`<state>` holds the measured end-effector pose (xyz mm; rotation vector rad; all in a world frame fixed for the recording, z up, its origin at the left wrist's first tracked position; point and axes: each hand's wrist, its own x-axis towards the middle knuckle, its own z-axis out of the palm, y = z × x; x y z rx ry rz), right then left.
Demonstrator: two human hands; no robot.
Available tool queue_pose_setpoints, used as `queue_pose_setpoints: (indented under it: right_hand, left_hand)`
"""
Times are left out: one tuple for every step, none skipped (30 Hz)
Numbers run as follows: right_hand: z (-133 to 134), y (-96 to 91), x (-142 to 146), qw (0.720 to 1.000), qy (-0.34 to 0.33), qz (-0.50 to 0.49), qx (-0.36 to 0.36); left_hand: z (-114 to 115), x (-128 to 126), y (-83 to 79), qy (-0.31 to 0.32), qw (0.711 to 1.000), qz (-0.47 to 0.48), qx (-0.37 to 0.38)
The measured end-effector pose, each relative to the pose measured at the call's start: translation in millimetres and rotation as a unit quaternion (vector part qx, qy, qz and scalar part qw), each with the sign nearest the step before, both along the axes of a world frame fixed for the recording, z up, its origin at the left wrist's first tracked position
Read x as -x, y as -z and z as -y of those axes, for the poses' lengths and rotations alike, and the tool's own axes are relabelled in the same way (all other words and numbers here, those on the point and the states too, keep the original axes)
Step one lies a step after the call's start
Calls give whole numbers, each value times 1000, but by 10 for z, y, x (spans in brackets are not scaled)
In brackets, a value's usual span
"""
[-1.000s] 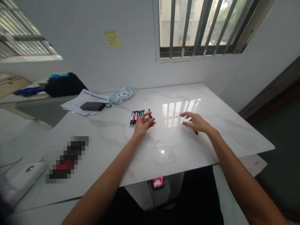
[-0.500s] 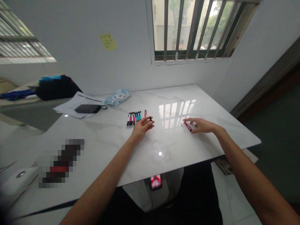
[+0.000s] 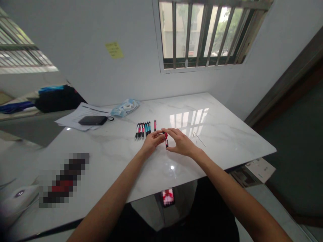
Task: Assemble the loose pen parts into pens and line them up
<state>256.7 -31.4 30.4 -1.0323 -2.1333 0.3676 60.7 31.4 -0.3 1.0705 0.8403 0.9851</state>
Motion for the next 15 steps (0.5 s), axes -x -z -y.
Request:
queue_pose_setpoints:
  right_hand:
    - [-15,11,56,1000,-3,2,-4]
    - [-30,17,84,1000,-5,2,-7]
    - [-44,21,84,1000,-7,0,-7]
    - [-53,22,59,1000,-5,-5,-8]
    - [-58,24,6,1000,5,-10,-10]
    - [-57,30,-73,1000,25,-14,-14]
    - [-50,44,-178,998,54,-14,-20]
    - [-36,68,-306,995,91,-9,-27]
    - [-13,103,-451,991,131,3,-33]
    - [17,149,-606,986,165,18,-31]
    - [54,204,-762,980,196,33,-22]
    - [96,265,-908,975,219,46,-9]
    - [142,329,-1037,970,237,56,5]
    - [187,391,-1142,966,249,63,19]
    - [228,447,-1220,963,258,68,32]
  left_hand:
    - [4,2,-2,5,1000,4,0]
    - [4,5,-5,8,1000,6,0]
    - [3,9,-8,9,1000,5,-2]
    - [-1,13,-12,9,1000,4,-5]
    - [-5,17,-17,8,1000,3,-9]
    - [-9,23,-24,6,1000,0,-13]
    - [-12,29,-33,2,1000,-3,-16]
    - [-14,36,-43,-2,1000,-7,-17]
    - [-14,43,-54,-5,1000,-10,-15]
    - [-14,49,-66,-8,1000,-11,-11]
    - [-12,53,-78,-9,1000,-10,-7]
    - [-10,56,-88,-9,1000,-8,-3]
    - [-7,56,-97,-7,1000,-4,0]
    - [-5,54,-103,-5,1000,-1,1]
    - [-3,50,-106,-3,1000,1,1]
